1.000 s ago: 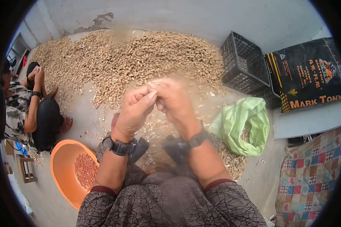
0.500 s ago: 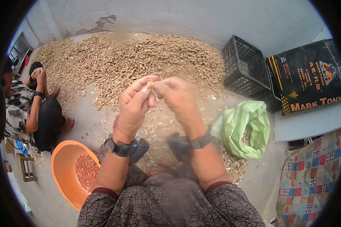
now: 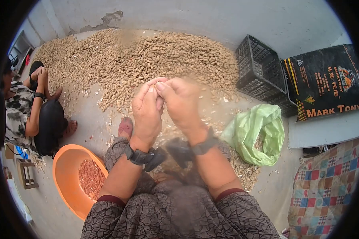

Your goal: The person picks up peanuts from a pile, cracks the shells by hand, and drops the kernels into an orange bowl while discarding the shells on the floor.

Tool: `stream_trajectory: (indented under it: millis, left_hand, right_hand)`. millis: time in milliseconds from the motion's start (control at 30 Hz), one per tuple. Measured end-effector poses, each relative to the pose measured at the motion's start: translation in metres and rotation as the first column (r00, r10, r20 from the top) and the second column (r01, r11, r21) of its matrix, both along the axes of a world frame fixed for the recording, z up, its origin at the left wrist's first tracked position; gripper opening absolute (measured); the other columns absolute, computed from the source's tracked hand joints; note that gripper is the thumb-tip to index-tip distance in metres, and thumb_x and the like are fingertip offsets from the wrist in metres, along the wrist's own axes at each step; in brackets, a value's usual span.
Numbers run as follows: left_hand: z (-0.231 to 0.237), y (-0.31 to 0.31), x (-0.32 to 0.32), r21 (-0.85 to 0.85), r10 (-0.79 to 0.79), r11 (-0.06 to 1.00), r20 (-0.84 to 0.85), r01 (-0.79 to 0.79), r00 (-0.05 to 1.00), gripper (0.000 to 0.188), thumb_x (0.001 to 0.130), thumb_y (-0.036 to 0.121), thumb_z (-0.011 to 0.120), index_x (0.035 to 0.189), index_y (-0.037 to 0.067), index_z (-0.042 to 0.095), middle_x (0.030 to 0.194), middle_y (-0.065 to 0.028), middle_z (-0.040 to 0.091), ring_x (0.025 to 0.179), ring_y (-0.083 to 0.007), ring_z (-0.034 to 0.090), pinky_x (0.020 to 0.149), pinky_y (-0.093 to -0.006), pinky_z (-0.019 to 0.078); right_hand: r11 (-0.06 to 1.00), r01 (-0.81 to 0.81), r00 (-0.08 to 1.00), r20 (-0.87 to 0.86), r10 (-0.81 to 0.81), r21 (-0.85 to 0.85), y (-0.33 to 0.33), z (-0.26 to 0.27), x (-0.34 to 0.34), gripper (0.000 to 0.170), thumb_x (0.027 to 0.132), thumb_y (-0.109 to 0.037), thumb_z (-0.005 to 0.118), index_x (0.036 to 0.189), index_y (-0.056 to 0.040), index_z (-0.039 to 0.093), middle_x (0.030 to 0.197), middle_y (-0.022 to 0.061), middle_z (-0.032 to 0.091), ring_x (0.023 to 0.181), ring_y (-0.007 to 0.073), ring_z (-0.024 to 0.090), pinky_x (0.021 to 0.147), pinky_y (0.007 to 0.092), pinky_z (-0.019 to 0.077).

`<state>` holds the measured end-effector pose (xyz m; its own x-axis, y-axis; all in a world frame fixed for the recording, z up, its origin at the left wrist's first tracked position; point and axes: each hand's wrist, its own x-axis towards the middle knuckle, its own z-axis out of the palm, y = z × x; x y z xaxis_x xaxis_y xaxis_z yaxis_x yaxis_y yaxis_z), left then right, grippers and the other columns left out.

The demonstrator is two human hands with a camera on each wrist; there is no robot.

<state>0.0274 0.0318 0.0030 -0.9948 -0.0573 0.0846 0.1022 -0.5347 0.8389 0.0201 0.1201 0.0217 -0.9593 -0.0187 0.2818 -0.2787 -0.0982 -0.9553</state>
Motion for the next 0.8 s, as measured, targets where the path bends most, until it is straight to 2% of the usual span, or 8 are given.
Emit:
stream_trajectory:
  millis: [200,267,300,333,367,600,700,800]
  left_hand:
    - [-0.004,-0.007,-0.007,-0.114,0.021,0.993,-0.033,-0.025,0.999,0.023,0.092,0.014,0.043,0.102,0.000,0.058,0.060,0.0077,0.041,0.049,0.0007,0.031,0.042,-0.0166,0.0224]
    - [-0.006,-0.017,-0.008,0.173,-0.165,0.975,0.155,0.137,0.974,0.018,0.084,0.004,0.052,0.100,-0.003,0.058,0.092,-0.0106,0.060,0.078,-0.0177,0.057,0.066,-0.0285,0.0463]
    - [-0.008,-0.017,-0.008,0.173,-0.162,0.976,0.155,0.135,0.975,0.018,0.084,0.004,0.052,0.100,-0.003,0.058,0.092,-0.0106,0.060,0.078,-0.0177,0.057,0.066,-0.0285,0.0463]
    - [-0.011,-0.016,-0.008,-0.269,0.012,0.963,-0.027,-0.019,1.000,0.019,0.080,0.001,0.054,0.099,-0.002,0.058,0.091,-0.0128,0.060,0.078,-0.0233,0.057,0.066,-0.0316,0.0464]
    - [-0.013,-0.015,-0.008,-0.619,0.091,0.747,-0.264,-0.241,0.960,0.022,0.076,-0.002,0.055,0.097,-0.002,0.058,0.090,-0.0151,0.060,0.077,-0.0289,0.057,0.065,-0.0347,0.0465]
    - [-0.011,-0.027,-0.011,-0.637,-0.014,0.758,-0.233,-0.141,0.972,0.025,0.068,-0.003,0.056,0.092,0.002,0.058,0.084,-0.0159,0.058,0.077,-0.0357,0.055,0.065,-0.0385,0.0449]
    - [-0.011,-0.032,-0.015,-0.603,-0.073,0.790,-0.266,-0.107,0.961,0.019,0.066,-0.003,0.056,0.084,0.002,0.054,0.076,-0.0154,0.054,0.072,-0.0363,0.051,0.061,-0.0378,0.0429]
    - [-0.016,-0.039,-0.020,-0.629,-0.173,0.776,-0.268,-0.037,0.948,0.006,0.072,0.002,0.054,0.075,0.003,0.049,0.067,-0.0098,0.050,0.058,-0.0263,0.048,0.052,-0.0319,0.0380]
  right_hand:
    - [0.994,0.111,0.993,0.034,-0.111,-0.021,-0.010,0.001,0.004,0.015,0.087,-0.004,0.056,0.075,0.0041,0.060,0.061,0.0058,0.060,0.052,0.0086,0.055,0.046,0.0210,0.0433]
    - [0.992,0.104,0.994,0.032,-0.102,-0.070,-0.012,-0.002,0.003,0.013,0.086,-0.003,0.056,0.077,0.0045,0.060,0.061,0.0063,0.059,0.052,0.0081,0.055,0.046,0.0205,0.0432]
    - [0.992,0.101,0.995,0.032,-0.099,-0.070,-0.013,-0.003,0.003,0.013,0.086,-0.003,0.056,0.077,0.0045,0.060,0.061,0.0063,0.059,0.052,0.0081,0.055,0.046,0.0205,0.0432]
    - [0.993,0.108,0.994,0.009,-0.108,-0.051,-0.013,-0.002,0.004,0.012,0.086,-0.002,0.056,0.077,0.0050,0.060,0.061,0.0065,0.060,0.052,0.0080,0.055,0.046,0.0205,0.0436]
    - [0.993,0.117,0.993,-0.014,-0.117,-0.031,-0.014,-0.002,0.004,0.011,0.086,-0.002,0.056,0.078,0.0055,0.059,0.061,0.0068,0.060,0.052,0.0079,0.055,0.045,0.0205,0.0439]
    - [0.995,0.088,0.992,-0.083,-0.091,-0.042,-0.015,-0.006,0.007,0.005,0.084,0.002,0.056,0.082,0.0064,0.058,0.063,0.0068,0.060,0.052,0.0083,0.056,0.044,0.0209,0.0455]
    - [0.993,0.095,0.958,-0.278,-0.072,0.072,-0.014,-0.009,0.008,0.003,0.084,0.004,0.056,0.082,0.0057,0.058,0.064,0.0070,0.061,0.053,0.0079,0.057,0.044,0.0203,0.0459]
    - [0.989,0.100,0.970,-0.233,-0.073,0.107,-0.012,-0.008,0.010,0.002,0.080,0.005,0.058,0.080,0.0032,0.059,0.066,0.0080,0.061,0.055,0.0114,0.058,0.047,0.0231,0.0457]
